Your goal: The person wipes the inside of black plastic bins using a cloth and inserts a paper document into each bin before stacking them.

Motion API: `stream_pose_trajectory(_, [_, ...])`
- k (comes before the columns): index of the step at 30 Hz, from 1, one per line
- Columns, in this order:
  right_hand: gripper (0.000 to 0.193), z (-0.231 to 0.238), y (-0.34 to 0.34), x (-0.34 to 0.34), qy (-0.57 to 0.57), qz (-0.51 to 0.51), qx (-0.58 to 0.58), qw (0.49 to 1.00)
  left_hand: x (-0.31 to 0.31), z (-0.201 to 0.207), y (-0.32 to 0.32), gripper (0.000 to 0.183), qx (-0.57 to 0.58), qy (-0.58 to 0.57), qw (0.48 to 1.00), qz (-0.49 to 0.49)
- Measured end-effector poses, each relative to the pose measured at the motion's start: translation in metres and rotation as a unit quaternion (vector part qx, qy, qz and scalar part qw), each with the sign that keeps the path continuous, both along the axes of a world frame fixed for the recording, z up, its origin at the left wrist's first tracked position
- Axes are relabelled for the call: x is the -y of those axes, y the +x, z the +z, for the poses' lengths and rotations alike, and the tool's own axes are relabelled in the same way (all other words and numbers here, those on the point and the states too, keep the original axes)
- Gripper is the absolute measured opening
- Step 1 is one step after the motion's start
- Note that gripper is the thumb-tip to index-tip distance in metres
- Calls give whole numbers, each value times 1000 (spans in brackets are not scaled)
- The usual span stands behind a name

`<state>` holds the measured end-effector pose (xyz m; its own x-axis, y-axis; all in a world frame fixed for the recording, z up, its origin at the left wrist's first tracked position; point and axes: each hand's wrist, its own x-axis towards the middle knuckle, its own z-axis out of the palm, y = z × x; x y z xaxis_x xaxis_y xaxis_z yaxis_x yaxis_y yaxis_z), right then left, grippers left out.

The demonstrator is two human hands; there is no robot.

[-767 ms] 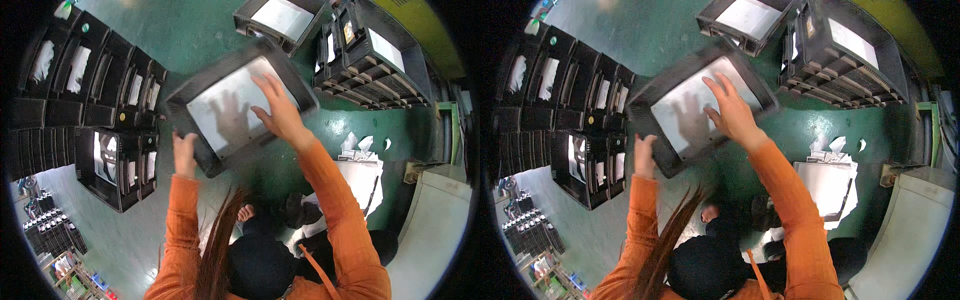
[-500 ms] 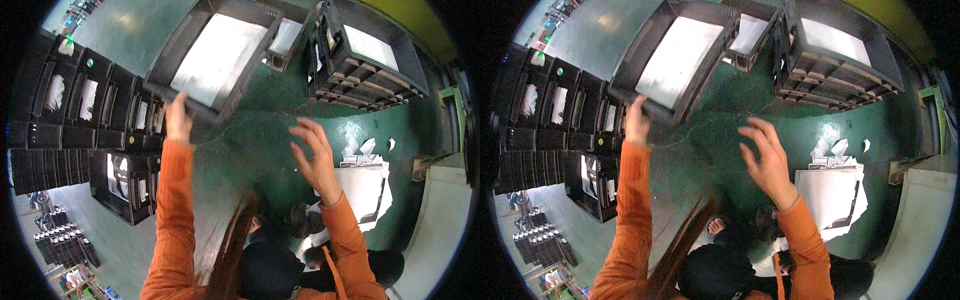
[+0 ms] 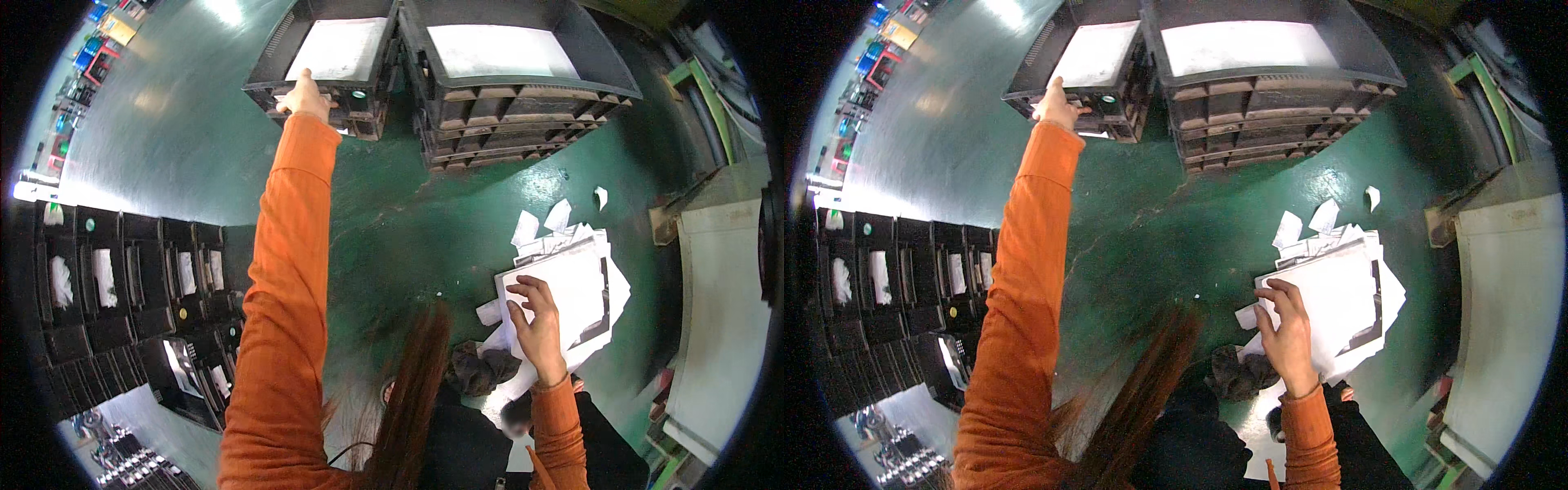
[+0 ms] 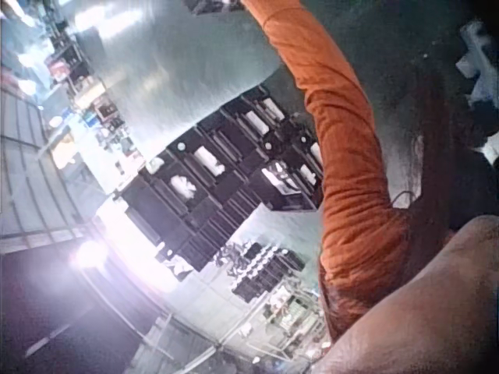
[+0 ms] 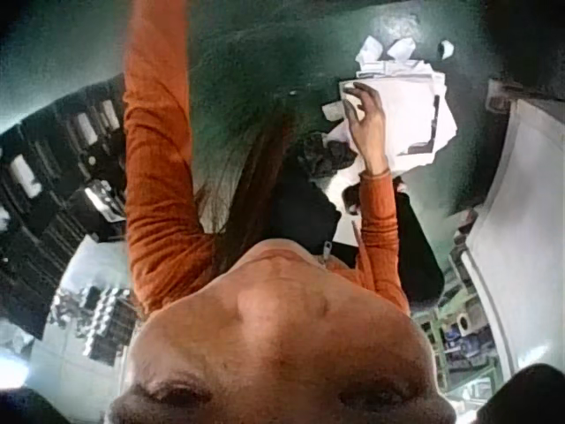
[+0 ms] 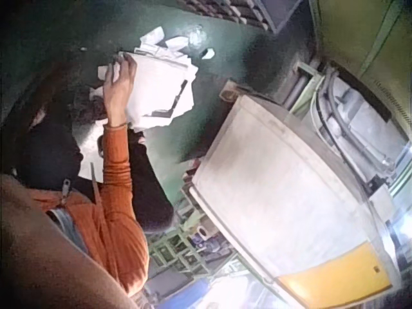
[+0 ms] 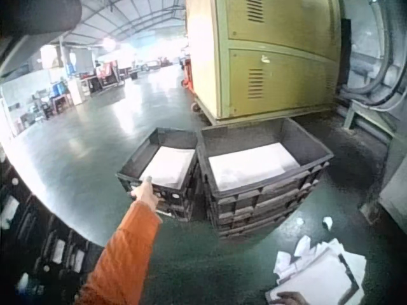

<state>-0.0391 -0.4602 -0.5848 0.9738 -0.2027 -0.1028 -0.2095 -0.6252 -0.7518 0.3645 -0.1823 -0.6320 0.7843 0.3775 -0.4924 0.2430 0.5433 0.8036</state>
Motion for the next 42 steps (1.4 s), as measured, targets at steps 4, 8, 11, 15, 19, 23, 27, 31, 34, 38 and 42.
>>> stream_pose_trajectory(4, [25, 7, 30, -3, -44, 37, 49, 997, -35, -19, 9, 70, 2, 5, 999, 38])
stream_pose_trajectory(8, [56, 55, 125, 22, -252, 55, 283, 924, 1, -13, -37, 68, 62, 12, 998, 19])
stream_pose_trajectory(11, [62, 83, 200, 31, -418, 105, 381, 818, 3, -19, -91, 78, 52, 75, 995, -39])
stream_pose_trajectory(15, [52, 101, 266, 69, -457, 310, 89, 829, 18, -11, -167, 77, 73, 47, 993, -79])
stream_pose_trajectory(19, [39, 161, 268, 58, -443, 309, 242, 806, -3, 19, -214, 73, 143, 85, 982, -83])
stream_pose_trajectory(23, [30, 174, 207, 17, -477, 347, 309, 746, -25, 89, -252, 75, 200, -6, 964, -177])
stream_pose_trajectory(27, [8, 131, 87, -65, -476, 454, 313, 686, -26, 101, -300, 62, 135, -15, 974, -180])
stream_pose_trajectory(31, [23, 94, 15, -122, -538, 544, 297, 571, -47, 10, -366, 34, 80, -78, 988, -103])
stream_pose_trajectory(34, [29, 58, -38, -164, -517, 576, 298, 559, -74, -29, -410, 17, -54, -134, 984, -99])
stream_pose_trajectory(38, [24, 67, -65, -183, -461, 627, 236, 582, -83, -49, -433, 20, -24, -147, 985, -86])
stream_pose_trajectory(42, [19, 84, -29, -173, -243, 559, 215, 763, -103, -50, -452, 19, -39, -68, 997, -15])
